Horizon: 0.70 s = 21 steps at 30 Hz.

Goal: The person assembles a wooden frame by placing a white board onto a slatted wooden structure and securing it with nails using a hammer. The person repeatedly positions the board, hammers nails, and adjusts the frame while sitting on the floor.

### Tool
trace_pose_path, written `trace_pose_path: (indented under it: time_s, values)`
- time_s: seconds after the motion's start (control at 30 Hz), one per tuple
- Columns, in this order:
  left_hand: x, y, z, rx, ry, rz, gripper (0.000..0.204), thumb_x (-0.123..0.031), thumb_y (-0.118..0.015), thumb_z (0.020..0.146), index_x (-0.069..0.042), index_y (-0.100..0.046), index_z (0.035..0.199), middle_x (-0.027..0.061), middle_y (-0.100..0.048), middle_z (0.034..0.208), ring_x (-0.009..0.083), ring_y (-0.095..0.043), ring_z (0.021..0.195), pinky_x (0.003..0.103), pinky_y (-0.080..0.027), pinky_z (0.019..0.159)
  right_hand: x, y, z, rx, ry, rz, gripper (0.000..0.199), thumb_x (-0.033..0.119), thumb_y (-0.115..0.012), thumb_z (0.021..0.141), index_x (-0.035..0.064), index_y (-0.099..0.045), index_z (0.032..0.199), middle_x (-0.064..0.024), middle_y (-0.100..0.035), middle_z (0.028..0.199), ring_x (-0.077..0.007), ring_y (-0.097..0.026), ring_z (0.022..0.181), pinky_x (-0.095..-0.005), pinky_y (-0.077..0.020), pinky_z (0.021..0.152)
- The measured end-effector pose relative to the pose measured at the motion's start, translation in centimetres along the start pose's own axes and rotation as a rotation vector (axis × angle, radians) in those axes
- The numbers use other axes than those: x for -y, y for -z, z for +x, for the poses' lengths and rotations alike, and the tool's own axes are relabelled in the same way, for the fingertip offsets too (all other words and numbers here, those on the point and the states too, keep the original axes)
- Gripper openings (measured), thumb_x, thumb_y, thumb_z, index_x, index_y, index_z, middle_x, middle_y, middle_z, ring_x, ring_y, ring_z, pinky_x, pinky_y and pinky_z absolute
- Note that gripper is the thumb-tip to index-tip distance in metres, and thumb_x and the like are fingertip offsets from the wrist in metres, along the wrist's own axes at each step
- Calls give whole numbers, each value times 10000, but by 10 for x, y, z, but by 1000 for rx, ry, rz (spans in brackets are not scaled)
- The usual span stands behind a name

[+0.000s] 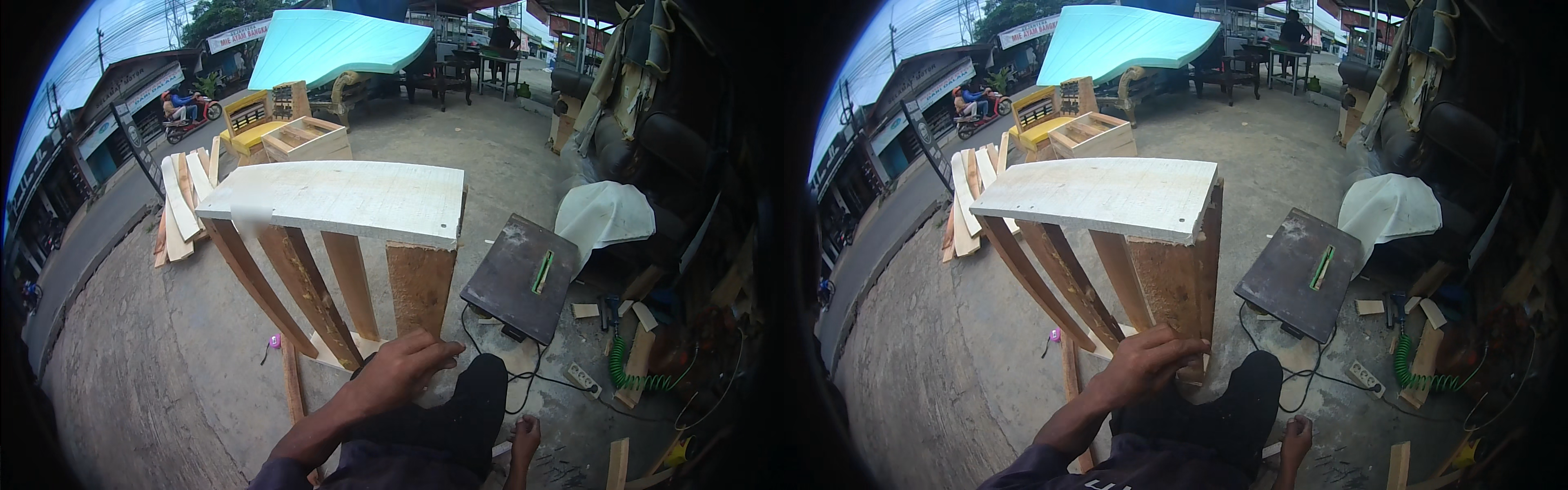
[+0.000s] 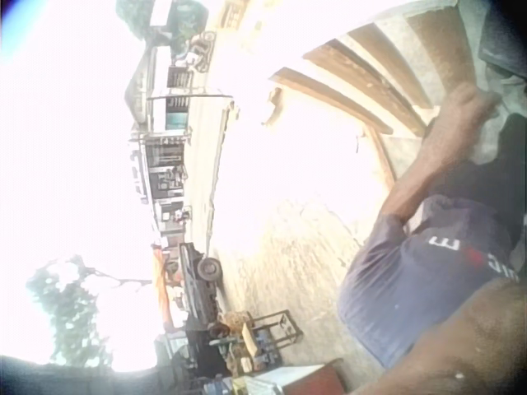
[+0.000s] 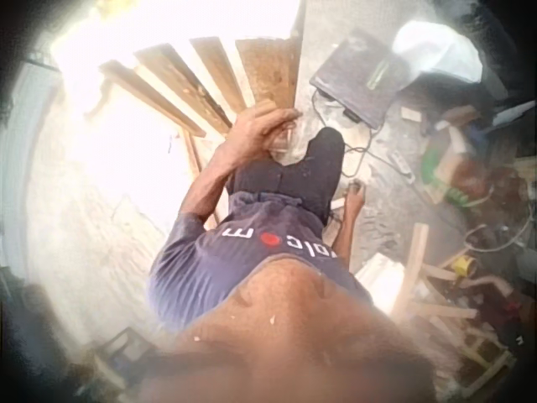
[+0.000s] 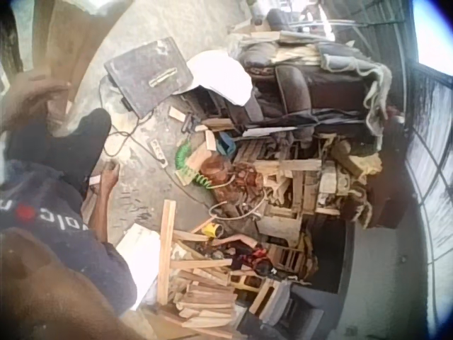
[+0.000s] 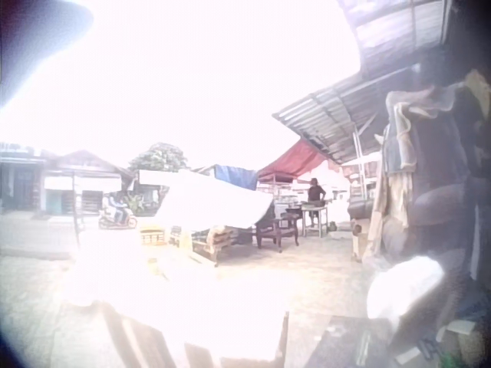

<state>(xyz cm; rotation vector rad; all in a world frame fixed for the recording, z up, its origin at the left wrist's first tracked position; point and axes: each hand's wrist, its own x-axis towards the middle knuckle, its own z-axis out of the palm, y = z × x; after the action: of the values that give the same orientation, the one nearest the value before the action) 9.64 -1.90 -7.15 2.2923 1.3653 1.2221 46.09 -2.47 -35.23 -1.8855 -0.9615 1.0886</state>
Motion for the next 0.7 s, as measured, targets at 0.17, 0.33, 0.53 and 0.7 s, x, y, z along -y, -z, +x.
trace_pose_path:
  time_s: [0.17, 0.33, 0.53, 0.7]
  values:
    - [6, 78, 52, -535, 59, -324, 130, 27, -728, 926, 20, -687, 1049, 108, -749, 957, 178, -735, 941, 320, -598, 843, -121, 46, -78, 174, -196, -1049, 588, 440, -673, 898, -5, -629, 1279, -306, -675, 1159, -451, -641, 1113, -524, -482, 989]
    - [18, 95, 99, -650, 208, -364, 237, -108, -743, 964, 45, -664, 1127, 140, -768, 991, 180, -738, 974, 304, -589, 887, -150, 33, -54, 162, -214, -1032, 479, 329, -687, 869, -1, -591, 1202, -257, -675, 1031, -392, -667, 930, -485, -521, 835]
    - [30, 78, 114, -674, 350, -331, 255, -131, -736, 969, 74, -709, 1118, 135, -759, 947, 179, -746, 903, 293, -599, 840, -144, 18, -11, -53, -288, -631, 371, 197, -705, 836, 4, -545, 1110, -198, -675, 877, -321, -697, 710, -437, -567, 651]
    - [26, 77, 108, -757, 360, -389, 234, -166, -739, 971, 34, -739, 1092, 136, -778, 923, 156, -747, 842, 284, -592, 780, 119, 27, -17, 67, 293, 60, 268, 76, -595, 928, 20, -488, 1167, -70, -574, 712, -159, -567, 471, -342, -473, 435]
